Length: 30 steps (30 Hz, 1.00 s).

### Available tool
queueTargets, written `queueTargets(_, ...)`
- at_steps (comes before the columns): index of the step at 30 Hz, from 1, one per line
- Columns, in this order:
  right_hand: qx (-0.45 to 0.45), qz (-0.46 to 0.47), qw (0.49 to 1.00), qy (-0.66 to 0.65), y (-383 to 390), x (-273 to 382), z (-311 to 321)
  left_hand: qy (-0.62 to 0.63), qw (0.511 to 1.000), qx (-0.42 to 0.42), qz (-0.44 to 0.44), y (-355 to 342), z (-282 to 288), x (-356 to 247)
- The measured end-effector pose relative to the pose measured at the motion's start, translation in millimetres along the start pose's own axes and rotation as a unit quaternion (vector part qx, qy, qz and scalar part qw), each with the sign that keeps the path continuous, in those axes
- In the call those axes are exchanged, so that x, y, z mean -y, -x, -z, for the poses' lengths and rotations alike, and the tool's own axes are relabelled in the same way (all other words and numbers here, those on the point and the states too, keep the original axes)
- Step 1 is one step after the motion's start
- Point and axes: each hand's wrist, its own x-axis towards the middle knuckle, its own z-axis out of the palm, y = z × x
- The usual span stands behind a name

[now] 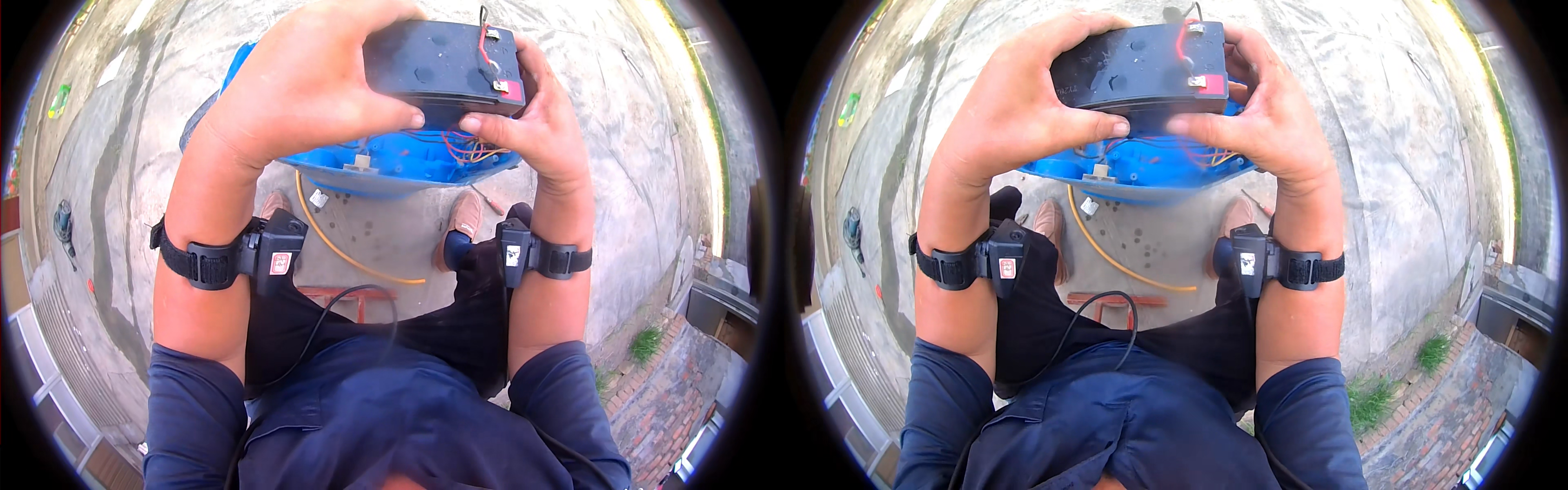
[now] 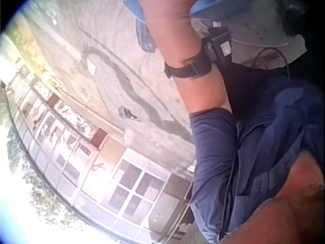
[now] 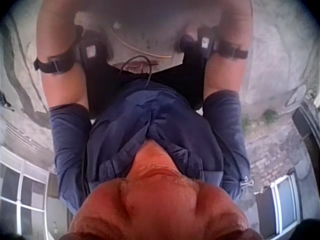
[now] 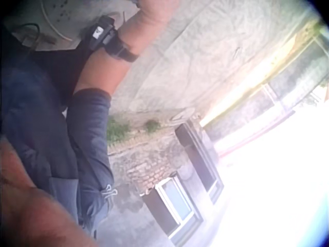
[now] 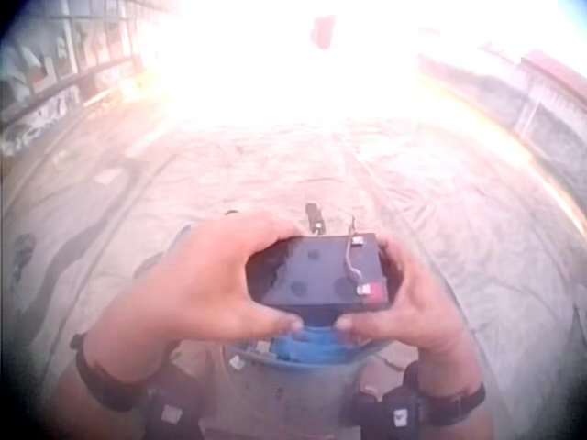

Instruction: The person connects electrical wires from a lead-acid battery to a pump and control circuit inside the blue plastic base of a sprayer. They use scissors to trim a wire before positioning the battery inside its compartment.

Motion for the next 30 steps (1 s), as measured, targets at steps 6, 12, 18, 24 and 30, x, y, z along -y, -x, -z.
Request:
queueTargets(6, -0.016, -0.003, 0.999, -0.042, -1, 3, -3, -0.035, 0.992, 0.056, 0.107, -2, 4, -18)
queueTargets(12, -0.018, -0.006, 0.999, -0.041, -2, -2, -3, -0.012, 0.998, -0.057, -0.033, 13, -22, 9)
queueTargets(18, -0.019, -0.01, 0.999, -0.049, -7, -4, -4, 0.028, 0.997, 0.01, 0.067, 7, -17, 29)
queueTargets(24, -0.039, -0.025, 0.998, -0.051, -9, -9, -5, 0.034, 0.996, 0.005, 0.083, 5, -22, 38)
queueTargets(30, -0.051, -0.038, 0.996, -0.065, -10, -7, -7, 0.045, 0.994, 0.016, 0.102, 4, -23, 43)
